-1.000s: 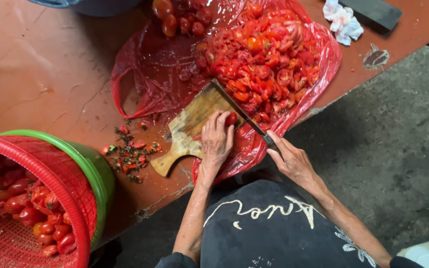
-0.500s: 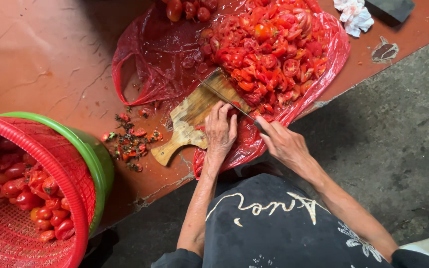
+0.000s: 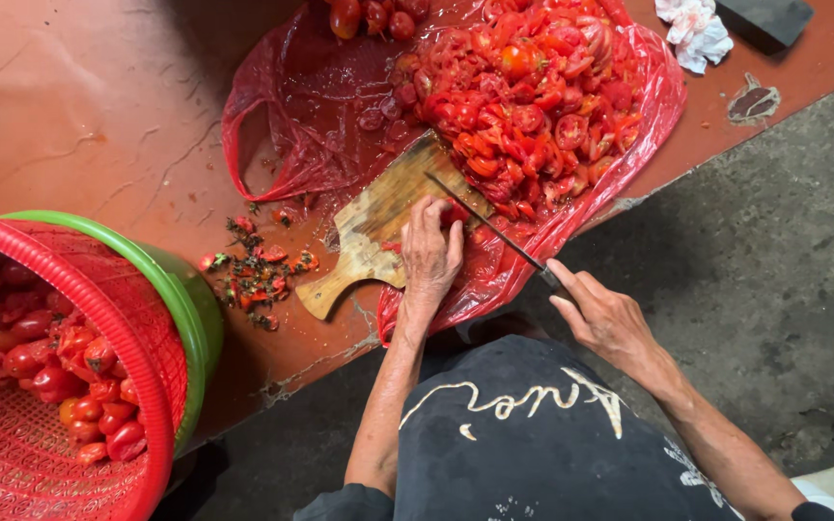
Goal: The person repeatedly picks up small red tomatoes from a red plastic bag and chops them on a wooden cutting board using a knife. The chopped pieces accumulate on the bag beside the board. A red basket and a blue basket are visible nearby.
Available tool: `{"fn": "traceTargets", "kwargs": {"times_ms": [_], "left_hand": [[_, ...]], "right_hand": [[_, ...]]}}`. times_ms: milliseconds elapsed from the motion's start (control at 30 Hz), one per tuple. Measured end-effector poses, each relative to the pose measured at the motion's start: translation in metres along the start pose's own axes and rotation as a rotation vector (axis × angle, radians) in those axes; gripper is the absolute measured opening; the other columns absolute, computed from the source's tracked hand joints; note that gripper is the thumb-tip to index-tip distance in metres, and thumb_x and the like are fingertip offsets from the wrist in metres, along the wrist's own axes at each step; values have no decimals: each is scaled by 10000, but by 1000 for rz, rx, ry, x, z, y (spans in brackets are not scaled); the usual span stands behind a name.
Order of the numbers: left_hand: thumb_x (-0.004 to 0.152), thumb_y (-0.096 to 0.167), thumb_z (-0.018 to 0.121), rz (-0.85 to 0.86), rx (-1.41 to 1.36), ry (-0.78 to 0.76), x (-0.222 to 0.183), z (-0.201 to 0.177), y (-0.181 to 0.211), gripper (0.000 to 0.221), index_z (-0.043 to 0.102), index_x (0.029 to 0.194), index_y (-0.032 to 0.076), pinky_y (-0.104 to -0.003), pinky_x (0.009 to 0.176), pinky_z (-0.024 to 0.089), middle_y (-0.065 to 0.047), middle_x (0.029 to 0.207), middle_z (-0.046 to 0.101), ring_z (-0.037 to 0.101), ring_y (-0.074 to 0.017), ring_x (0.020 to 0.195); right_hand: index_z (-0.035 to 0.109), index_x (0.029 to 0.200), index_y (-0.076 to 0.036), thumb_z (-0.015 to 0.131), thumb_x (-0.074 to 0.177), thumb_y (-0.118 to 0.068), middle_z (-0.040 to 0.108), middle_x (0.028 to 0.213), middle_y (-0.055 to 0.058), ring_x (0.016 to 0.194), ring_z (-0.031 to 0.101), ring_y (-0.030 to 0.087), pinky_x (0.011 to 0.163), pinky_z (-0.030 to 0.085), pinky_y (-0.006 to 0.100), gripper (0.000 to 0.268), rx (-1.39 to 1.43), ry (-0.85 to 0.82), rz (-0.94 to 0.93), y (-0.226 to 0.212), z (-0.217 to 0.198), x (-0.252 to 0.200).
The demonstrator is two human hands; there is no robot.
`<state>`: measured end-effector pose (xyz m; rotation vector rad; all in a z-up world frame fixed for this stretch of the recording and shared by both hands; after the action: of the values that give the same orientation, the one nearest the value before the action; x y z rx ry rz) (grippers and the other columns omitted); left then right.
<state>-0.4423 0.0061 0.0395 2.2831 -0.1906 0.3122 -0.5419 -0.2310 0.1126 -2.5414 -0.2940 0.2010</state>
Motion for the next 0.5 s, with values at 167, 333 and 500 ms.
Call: {"fn": "traceTargets", "kwargs": {"times_ms": [167, 333, 500], "left_hand": [[891, 87, 737, 11, 9, -6, 0, 0, 0, 383, 577, 1235, 38, -453, 973, 478, -188, 1297, 587, 625, -356, 1149], [895, 77, 722, 2, -11, -13, 1, -3, 5, 345, 580, 1208, 47, -447, 971, 483, -165, 1271, 604, 639, -336, 1141], [885, 74, 703, -28, -5, -8, 11, -7, 12, 335, 586, 1199, 54, -439, 942, 476, -157, 1252, 610, 627, -338, 1145]], "right_hand": [[462, 1503, -162, 675, 930, -204, 613, 902, 135, 707, 662, 365, 593, 536, 467, 612, 12, -25, -23, -7, 1, 14], [459, 1508, -166, 670, 953, -218, 665, 981, 137, 731, 677, 383, 604, 543, 476, 596, -4, -43, -33, -10, 28, 55], [448, 1522, -191, 667, 946, -229, 652, 926, 132, 737, 682, 363, 616, 542, 465, 617, 19, -120, 41, 13, 17, 22]]}}
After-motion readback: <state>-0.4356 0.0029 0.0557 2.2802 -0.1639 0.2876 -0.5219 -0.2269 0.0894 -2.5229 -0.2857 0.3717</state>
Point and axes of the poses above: each hand's wrist, its own x-axis towards the middle knuckle, its own z-axis out of the palm, y = z × x, the point moved 4 cm from there along x, towards the middle knuckle
